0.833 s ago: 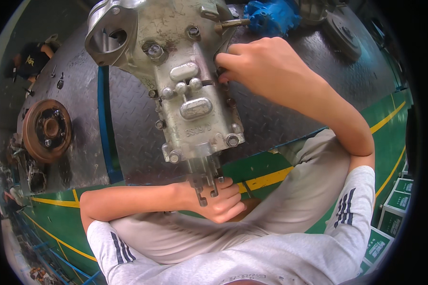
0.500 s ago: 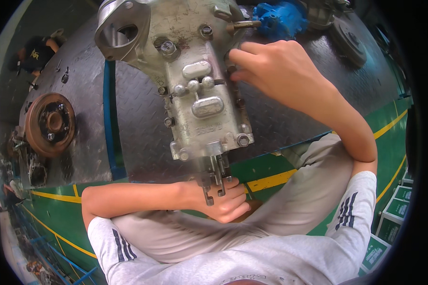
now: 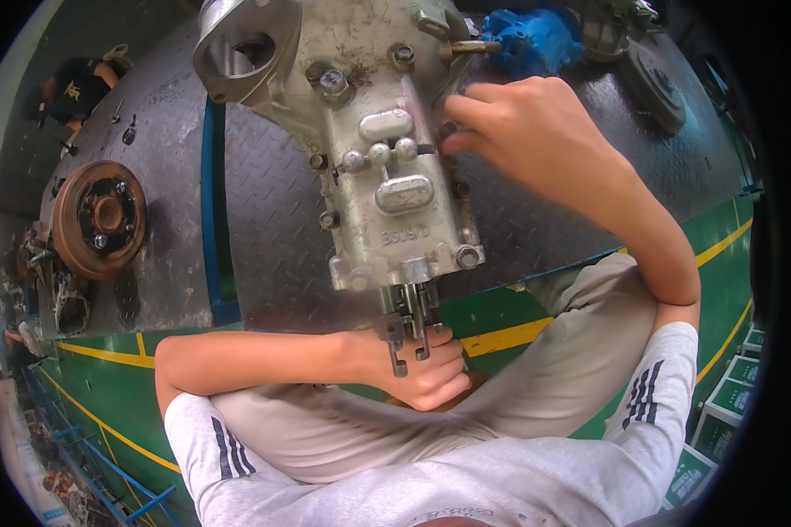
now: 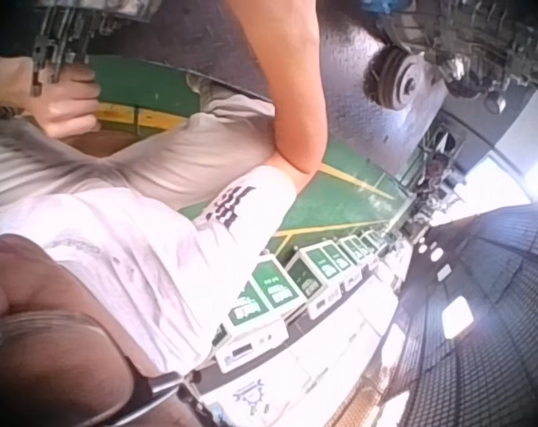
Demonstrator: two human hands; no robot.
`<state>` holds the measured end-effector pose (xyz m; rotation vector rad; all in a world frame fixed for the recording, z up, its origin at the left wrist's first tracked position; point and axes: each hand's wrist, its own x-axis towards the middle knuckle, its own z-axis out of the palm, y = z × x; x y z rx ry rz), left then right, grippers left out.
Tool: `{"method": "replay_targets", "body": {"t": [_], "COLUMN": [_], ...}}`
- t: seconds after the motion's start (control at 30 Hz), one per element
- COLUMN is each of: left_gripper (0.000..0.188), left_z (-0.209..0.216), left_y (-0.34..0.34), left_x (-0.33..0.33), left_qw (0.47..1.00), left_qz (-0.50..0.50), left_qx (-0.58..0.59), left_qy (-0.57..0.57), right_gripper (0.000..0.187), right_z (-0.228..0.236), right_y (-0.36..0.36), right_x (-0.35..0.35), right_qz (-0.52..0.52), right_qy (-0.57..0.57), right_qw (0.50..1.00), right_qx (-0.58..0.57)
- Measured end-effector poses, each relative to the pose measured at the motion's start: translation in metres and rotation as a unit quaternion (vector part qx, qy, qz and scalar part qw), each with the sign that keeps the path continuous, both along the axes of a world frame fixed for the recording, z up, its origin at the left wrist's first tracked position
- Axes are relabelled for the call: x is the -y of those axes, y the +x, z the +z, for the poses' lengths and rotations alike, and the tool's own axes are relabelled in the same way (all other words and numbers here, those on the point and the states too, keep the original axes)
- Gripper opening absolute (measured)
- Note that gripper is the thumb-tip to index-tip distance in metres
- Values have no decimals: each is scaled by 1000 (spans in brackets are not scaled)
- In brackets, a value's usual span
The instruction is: The person installs bolts into a metal transmission housing by hand, turning the housing over on a workbench to reach different holes.
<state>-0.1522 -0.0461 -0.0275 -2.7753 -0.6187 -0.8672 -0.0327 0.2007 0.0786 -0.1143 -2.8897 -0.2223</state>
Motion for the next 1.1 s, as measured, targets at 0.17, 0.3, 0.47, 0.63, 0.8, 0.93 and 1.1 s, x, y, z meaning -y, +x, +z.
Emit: {"method": "replay_targets", "body": {"t": [0.17, 0.3, 0.47, 0.63, 0.8, 0.93, 1.1], "left_gripper": [39, 39, 38, 37, 36, 36, 34], "left_z": [1, 0, -1, 0, -1, 1, 0], "left_y": [0, -1, -2, -1, -2, -3, -3], "left_x": [-1, 0, 1, 0, 1, 1, 1], "left_qw": [1000, 1000, 1000, 1000, 1000, 1000, 1000], "left_qz": [-1, -6, -10, -5, -2, -9, -8], "left_qx": [-7, 0, -2, 2, -6, -15, -13], "left_qy": [3, -8, -14, -5, 2, -9, -14], "right_gripper": [19, 18, 17, 20, 19, 18, 18], "right_z": [-2, 3, 8, -1, 5, -2, 2], "right_y": [-2, -3, -4, -4, -3, -4, -3], "right_x": [1, 3, 7, 2, 5, 8, 6], "right_qz": [25, -5, -19, 28, -15, 14, -7], "right_qy": [-16, -9, -14, -32, -25, -56, -34], "right_qw": [998, 1000, 1000, 996, 1000, 995, 996], "right_qx": [-53, -16, 14, -76, -1, -83, -84]}}
